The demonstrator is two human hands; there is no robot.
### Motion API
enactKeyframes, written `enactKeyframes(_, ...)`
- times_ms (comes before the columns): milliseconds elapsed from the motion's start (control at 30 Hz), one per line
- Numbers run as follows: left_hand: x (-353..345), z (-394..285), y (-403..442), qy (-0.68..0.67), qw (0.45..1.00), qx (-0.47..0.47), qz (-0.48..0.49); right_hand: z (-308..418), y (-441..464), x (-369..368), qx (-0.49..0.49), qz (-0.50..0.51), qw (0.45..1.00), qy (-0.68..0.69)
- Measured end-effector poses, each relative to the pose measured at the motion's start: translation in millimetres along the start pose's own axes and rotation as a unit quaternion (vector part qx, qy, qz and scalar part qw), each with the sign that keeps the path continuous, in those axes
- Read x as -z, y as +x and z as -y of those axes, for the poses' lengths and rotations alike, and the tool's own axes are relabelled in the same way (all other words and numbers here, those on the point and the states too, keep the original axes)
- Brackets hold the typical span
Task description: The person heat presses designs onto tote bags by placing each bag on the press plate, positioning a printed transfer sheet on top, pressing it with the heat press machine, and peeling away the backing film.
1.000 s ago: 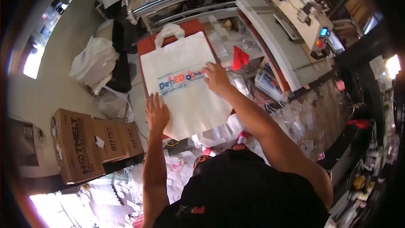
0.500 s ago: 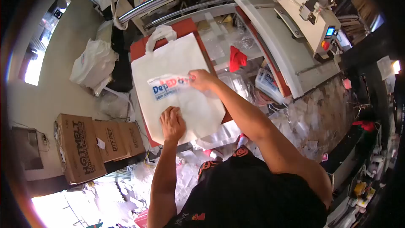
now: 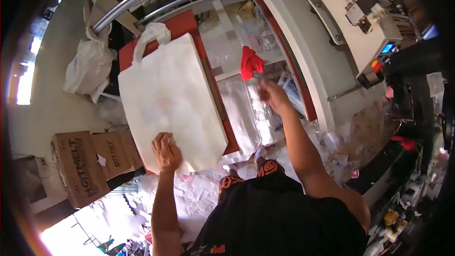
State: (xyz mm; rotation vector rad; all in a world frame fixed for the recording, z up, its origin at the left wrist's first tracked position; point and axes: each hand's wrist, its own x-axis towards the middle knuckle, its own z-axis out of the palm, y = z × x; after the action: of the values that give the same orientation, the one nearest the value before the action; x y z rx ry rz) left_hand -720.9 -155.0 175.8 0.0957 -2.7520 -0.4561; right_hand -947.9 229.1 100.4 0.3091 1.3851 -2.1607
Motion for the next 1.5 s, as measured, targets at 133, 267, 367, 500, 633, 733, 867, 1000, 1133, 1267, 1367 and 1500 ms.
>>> enactKeyframes(133,-3.8,0.2,0.7,0.031,0.999,-0.024,0.009,-108.2,-55.3,124.2,-0.14,-0.134,0.967,-0.168)
enactKeyframes(267,-13.7,6.6,-7.3,0.005,1.0,0.016,0.019,-148.9,-59.2,228.1,0.088,-0.314,0.787,-0.524)
enactKeyframes(367,-15.5,14.7,-12.7,0.007,0.999,-0.003,0.048,-182.2,5.8,345.1,0.249,-0.298,0.62,-0.682)
enactKeyframes(500,-17.4,19.8,-17.1,0.029,0.998,-0.003,0.061,-132.2,83.2,387.7,0.245,-0.241,0.735,-0.584)
enactKeyframes(633,-14.8,20.7,-18.3,0.071,0.994,0.007,0.078,-79.7,96.3,356.6,0.098,-0.138,0.834,-0.526)
enactKeyframes(733,-16.9,16.1,-17.0,0.105,0.991,0.001,0.079,-71.7,108.1,378.5,0.158,-0.161,0.775,-0.59)
enactKeyframes(867,-16.8,14.9,-14.1,0.11,0.991,-0.005,0.071,-27.4,103.2,407.4,0.09,0.107,0.891,-0.433)
enactKeyframes(1000,-13.7,18.3,-15.2,0.104,0.991,-0.007,0.08,-79.1,115.2,399.1,0.194,-0.174,0.745,-0.614)
enactKeyframes(1133,-15.9,14.6,-14.8,0.103,0.992,-0.001,0.073,-58.8,117.2,384.5,-0.002,-0.136,0.788,-0.6)
enactKeyframes(1267,-15.4,17.2,-15.0,0.095,0.992,-0.014,0.078,-74.3,112.3,388.1,0.255,-0.226,0.586,-0.735)
enactKeyframes(1367,-16.0,19.0,-17.3,0.092,0.993,-0.014,0.071,-70.3,114.3,388.4,0.124,-0.217,0.703,-0.666)
enactKeyframes(1500,-15.4,17.2,-16.4,0.092,0.994,-0.009,0.065,-80.6,118.6,408.2,0.171,-0.27,0.678,-0.662)
